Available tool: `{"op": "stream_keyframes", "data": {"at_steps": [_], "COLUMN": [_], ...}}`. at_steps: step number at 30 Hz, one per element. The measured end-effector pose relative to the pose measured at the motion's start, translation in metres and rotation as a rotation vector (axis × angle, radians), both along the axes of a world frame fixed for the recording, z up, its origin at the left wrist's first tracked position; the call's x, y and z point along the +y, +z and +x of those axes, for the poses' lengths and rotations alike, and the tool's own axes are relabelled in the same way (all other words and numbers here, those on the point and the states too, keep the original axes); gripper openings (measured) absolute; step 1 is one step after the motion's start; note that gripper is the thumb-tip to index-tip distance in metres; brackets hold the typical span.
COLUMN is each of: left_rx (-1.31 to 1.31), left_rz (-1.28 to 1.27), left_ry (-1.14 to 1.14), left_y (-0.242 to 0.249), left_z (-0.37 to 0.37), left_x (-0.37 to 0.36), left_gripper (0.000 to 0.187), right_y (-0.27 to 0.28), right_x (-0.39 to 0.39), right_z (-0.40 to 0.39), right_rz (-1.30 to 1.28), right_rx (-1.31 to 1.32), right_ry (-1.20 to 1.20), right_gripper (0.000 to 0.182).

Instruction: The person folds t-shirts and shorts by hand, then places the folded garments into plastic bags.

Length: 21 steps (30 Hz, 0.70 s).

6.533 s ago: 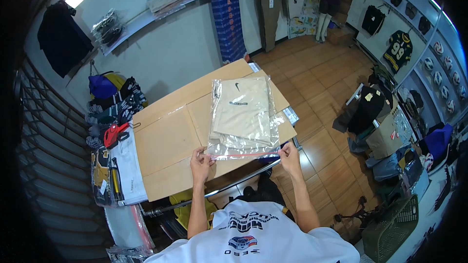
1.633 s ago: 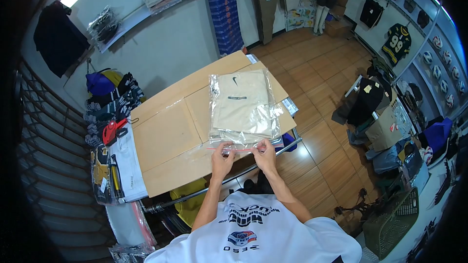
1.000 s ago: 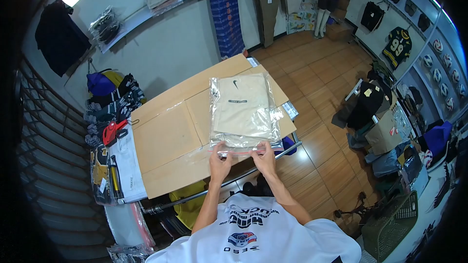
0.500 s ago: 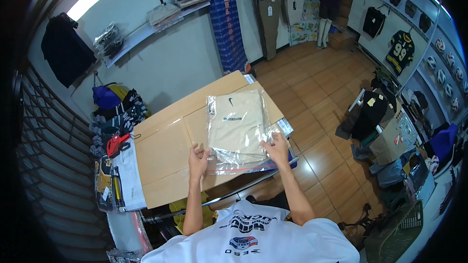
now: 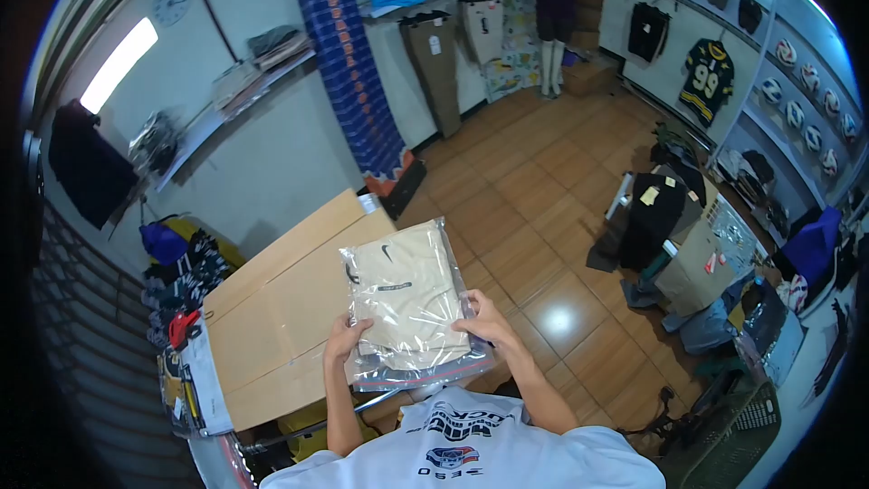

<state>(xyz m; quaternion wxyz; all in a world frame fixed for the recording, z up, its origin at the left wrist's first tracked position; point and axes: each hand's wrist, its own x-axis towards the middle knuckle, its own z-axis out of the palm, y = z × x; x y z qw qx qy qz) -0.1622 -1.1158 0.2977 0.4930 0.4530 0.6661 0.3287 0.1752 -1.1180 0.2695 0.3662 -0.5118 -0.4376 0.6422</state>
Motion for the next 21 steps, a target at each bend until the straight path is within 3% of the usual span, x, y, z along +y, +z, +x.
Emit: {"op": "stream_keyframes", "data": {"at_steps": [4,6,7,8,11,17,19,21], "left_rx": [-0.085,-0.172,-0.259,-0.266,-0.221,-0.318,-0.327,-0.274], "left_rz": [0.058,0.056,0.064,0.059,-0.036,-0.096,-0.114,-0.092], "left_ry": [-0.041,-0.107,-0.158,-0.180,-0.323,-0.456,-0.479,-0.499], "left_y": [0.010,0.005,0.004,0.007,0.010,-0.017,-0.025,-0.025], "left_z": [0.092,0.134,0.155,0.176,0.229,0.296,0.312,0.329], "left_x": [0.018,0.032,0.040,0.048,0.068,0.118,0.140,0.165], "left_gripper": [0.047,0.045,0.043,0.043,0.040,0.046,0.049,0.047], "right_y": [0.010,0.036,0.020,-0.005,-0.007,-0.036,-0.026,-0.026], "right_x": [-0.010,-0.013,-0.015,-0.014,-0.016,-0.013,0.000,0.021], "right_z": [0.078,0.116,0.135,0.155,0.199,0.257,0.265,0.273], "right_rz": [0.089,-0.049,-0.053,-0.063,-0.124,-0.166,-0.384,-0.409], "right_rx": [0.092,0.166,0.164,0.200,0.231,0.374,0.536,0.512], "right_ry": [-0.103,-0.035,-0.058,-0.018,-0.024,-0.243,-0.400,-0.469], "right_gripper": [0.092,0.088,0.088,0.084,0.070,0.056,0.044,0.039]}}
